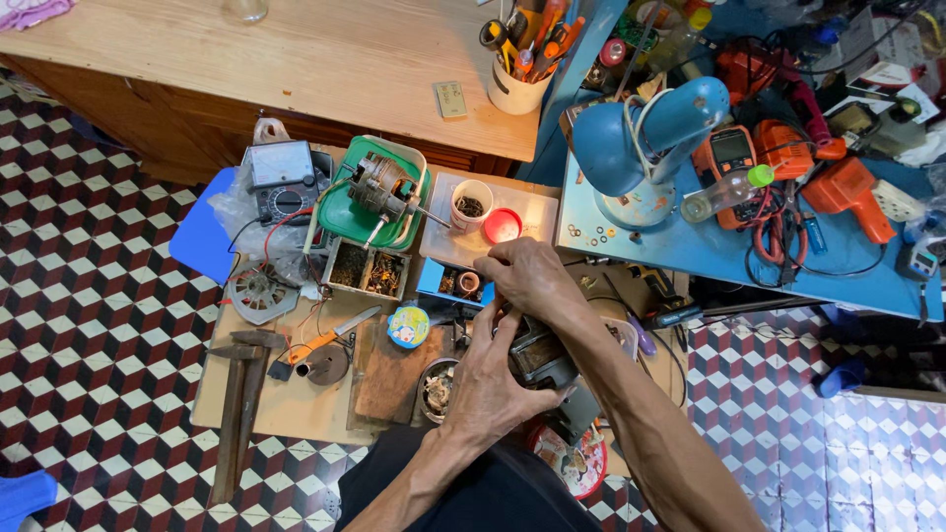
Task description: The person disassembles and reassembles a small electric motor on a workbench. They remove the housing, inspect the rotor and stator, wipe components with a cloth, and use a screwdriver to tighten screws before reassembling the unit.
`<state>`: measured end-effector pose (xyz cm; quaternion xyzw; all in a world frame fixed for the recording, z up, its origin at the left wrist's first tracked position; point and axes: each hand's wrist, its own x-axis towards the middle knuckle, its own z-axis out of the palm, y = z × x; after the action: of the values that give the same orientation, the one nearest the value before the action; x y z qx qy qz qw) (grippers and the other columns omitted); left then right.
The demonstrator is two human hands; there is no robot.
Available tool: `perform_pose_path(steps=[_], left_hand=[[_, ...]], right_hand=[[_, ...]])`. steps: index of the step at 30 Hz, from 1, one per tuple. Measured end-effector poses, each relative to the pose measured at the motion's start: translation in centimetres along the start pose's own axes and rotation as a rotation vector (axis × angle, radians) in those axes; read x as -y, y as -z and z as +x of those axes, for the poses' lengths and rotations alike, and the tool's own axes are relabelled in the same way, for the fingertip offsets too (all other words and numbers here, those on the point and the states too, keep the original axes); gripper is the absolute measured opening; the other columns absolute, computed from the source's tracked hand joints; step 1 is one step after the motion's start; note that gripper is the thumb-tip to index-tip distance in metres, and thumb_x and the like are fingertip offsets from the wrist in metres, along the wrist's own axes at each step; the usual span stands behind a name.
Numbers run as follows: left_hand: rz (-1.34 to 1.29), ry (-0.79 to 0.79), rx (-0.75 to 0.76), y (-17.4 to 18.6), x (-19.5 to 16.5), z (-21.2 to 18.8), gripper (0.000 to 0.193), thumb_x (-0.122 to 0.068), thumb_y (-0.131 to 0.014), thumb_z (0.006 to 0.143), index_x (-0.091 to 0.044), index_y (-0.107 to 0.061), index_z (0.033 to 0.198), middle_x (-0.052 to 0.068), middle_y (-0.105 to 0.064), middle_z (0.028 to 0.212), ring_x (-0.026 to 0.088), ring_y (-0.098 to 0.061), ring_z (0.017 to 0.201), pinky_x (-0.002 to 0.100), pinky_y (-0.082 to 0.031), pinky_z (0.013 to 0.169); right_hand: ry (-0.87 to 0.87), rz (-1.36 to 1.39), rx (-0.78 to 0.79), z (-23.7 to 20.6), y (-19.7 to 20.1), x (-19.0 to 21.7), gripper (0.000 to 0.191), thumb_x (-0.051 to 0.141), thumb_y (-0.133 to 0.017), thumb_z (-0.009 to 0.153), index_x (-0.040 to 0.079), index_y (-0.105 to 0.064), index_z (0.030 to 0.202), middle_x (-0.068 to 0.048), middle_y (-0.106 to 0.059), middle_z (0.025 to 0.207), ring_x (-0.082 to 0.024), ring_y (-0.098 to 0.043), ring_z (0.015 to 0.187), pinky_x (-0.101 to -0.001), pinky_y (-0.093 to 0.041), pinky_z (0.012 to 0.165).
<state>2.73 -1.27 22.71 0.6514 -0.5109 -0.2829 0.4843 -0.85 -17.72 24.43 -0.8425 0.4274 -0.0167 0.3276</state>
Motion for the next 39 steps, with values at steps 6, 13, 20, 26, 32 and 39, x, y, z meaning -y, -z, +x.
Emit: perform_pose_path(steps=[6,13,20,26,32,39], left_hand=[[-0.038,0.027,0.023,0.2,0.4,0.6,0.108,-0.033,-0.093,0.060,-0.002,-0.041,0.149,0.027,-0.038,0.148,0.044,-0.049,0.133,0.048,-0.049,0.107],[-0.039,-0.028,0.014,0.4,1.2,0.9,0.108,-0.035,-0.094,0.059,0.000,-0.042,0.147,0.026,-0.041,0.146,0.044,-0.049,0.134,0.049,-0.047,0.110],[-0.005,0.031,0.019,0.9,1.4,0.6,0.107,-0.037,-0.095,0.058,-0.002,-0.045,0.146,0.025,-0.041,0.146,0.043,-0.050,0.132,0.049,-0.049,0.106],[-0.048,0.040,-0.043,0.3,0.5,0.9,0.107,-0.039,-0.095,0.060,-0.007,-0.043,0.147,0.023,-0.041,0.144,0.040,-0.054,0.128,0.048,-0.053,0.103],[0.017,0.107,-0.159,-0.3,0.5,1.5,0.108,-0.040,-0.099,0.059,-0.011,-0.043,0.146,0.021,-0.042,0.135,0.038,-0.055,0.119,0.048,-0.052,0.097],[0.081,0.092,-0.243,-2.0,2.1,2.0,0.102,-0.037,-0.097,0.061,-0.007,-0.044,0.143,0.020,-0.045,0.130,0.035,-0.053,0.121,0.045,-0.049,0.101]], right_hand=[[-0.187,0.045,0.055,0.7,0.0,1.0,0.038,0.040,-0.064,0.092,0.004,-0.078,0.091,-0.018,-0.073,0.071,-0.028,-0.074,0.068,-0.0441,-0.057,0.075],[-0.128,0.014,0.018,1.8,-0.4,0.9,0.038,0.037,-0.064,0.092,0.001,-0.077,0.090,-0.022,-0.072,0.074,-0.032,-0.073,0.069,-0.0460,-0.057,0.075],[-0.086,-0.018,0.094,1.1,0.1,2.1,0.038,0.038,-0.062,0.092,0.004,-0.077,0.095,-0.023,-0.073,0.081,-0.035,-0.074,0.077,-0.0475,-0.055,0.077],[-0.154,0.281,0.068,-1.1,3.1,2.4,0.042,0.040,-0.060,0.090,0.006,-0.070,0.114,-0.013,-0.076,0.093,-0.027,-0.066,0.070,-0.0433,-0.057,0.068],[-0.177,0.821,-0.701,-10.4,1.1,-2.9,0.048,0.038,-0.049,0.107,-0.004,-0.073,0.109,-0.011,-0.074,0.107,-0.018,-0.066,0.100,-0.0332,-0.051,0.094],[-0.378,0.851,-0.840,-16.4,-5.0,-10.6,0.052,0.038,-0.041,0.110,-0.003,-0.073,0.106,-0.012,-0.075,0.105,-0.019,-0.070,0.102,-0.0318,-0.052,0.098]])
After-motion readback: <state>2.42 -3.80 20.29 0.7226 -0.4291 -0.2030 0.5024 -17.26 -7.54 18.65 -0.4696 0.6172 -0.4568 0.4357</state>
